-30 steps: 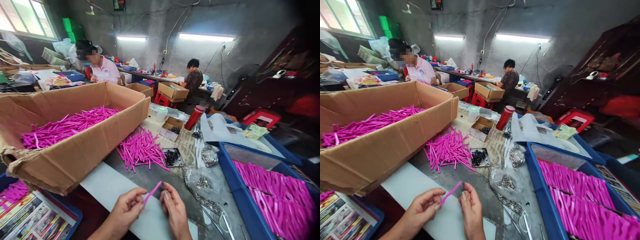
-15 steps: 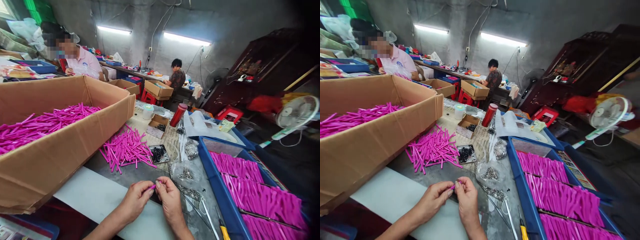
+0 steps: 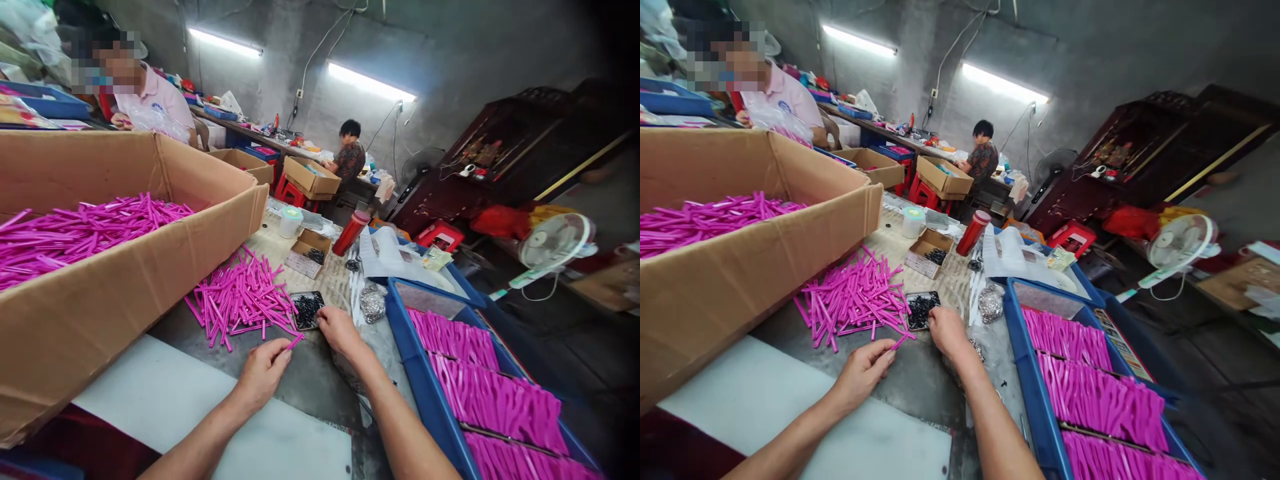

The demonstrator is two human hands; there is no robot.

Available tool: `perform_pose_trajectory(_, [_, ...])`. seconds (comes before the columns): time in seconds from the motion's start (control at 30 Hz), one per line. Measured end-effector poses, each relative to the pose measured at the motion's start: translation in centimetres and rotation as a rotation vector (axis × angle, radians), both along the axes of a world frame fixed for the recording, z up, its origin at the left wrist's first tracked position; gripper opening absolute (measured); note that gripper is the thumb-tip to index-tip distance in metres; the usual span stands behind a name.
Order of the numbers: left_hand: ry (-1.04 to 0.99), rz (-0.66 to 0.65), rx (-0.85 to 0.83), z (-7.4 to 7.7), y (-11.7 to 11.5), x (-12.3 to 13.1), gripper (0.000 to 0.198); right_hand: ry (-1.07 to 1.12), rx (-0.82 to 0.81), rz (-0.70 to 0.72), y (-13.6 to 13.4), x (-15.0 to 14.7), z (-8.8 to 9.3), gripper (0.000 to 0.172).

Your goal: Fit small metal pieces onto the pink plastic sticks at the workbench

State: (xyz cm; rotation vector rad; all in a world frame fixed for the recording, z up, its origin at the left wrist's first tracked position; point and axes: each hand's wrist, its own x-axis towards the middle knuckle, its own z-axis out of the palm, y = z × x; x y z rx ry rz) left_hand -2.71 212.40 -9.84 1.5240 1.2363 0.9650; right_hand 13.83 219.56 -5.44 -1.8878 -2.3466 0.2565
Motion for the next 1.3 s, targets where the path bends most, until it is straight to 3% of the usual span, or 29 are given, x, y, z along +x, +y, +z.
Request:
perform_pose_trajectory(0.2, [0.055, 0.003, 0.051, 0.7, -0.1, 0.0, 0.02, -0.084, -0.067, -0.026, 1.4, -0.9, -1.5, 0.017])
perform_pose_trajectory(0.43, [0.111, 0.014, 0.115, 0.8, 0.0, 0.1, 0.019, -0.116, -0.055, -0.006, 1.2, -1.4, -1.6, 0.028])
perform_pose_trajectory(0.83, [0.093, 0.059, 0.095, 1.1, -0.4, 0.4, 0.02, -0.119, -0.089, 0.056, 1.7, -0.7, -3.2, 0.019])
perform_pose_trajectory(1.07, [0.023, 0.062, 0.054, 1.4, -0.4, 0.4, 0.019, 0.017, -0.121, 0.027, 1.6, -0.1, -2.9, 0.018])
perform_pose_trajectory(1.3, [-0.247, 0.002, -0.168, 0.5, 0.2, 0.4, 0.014, 0.25, -0.138, 0.014, 1.0, 0.1, -1.6, 0.015])
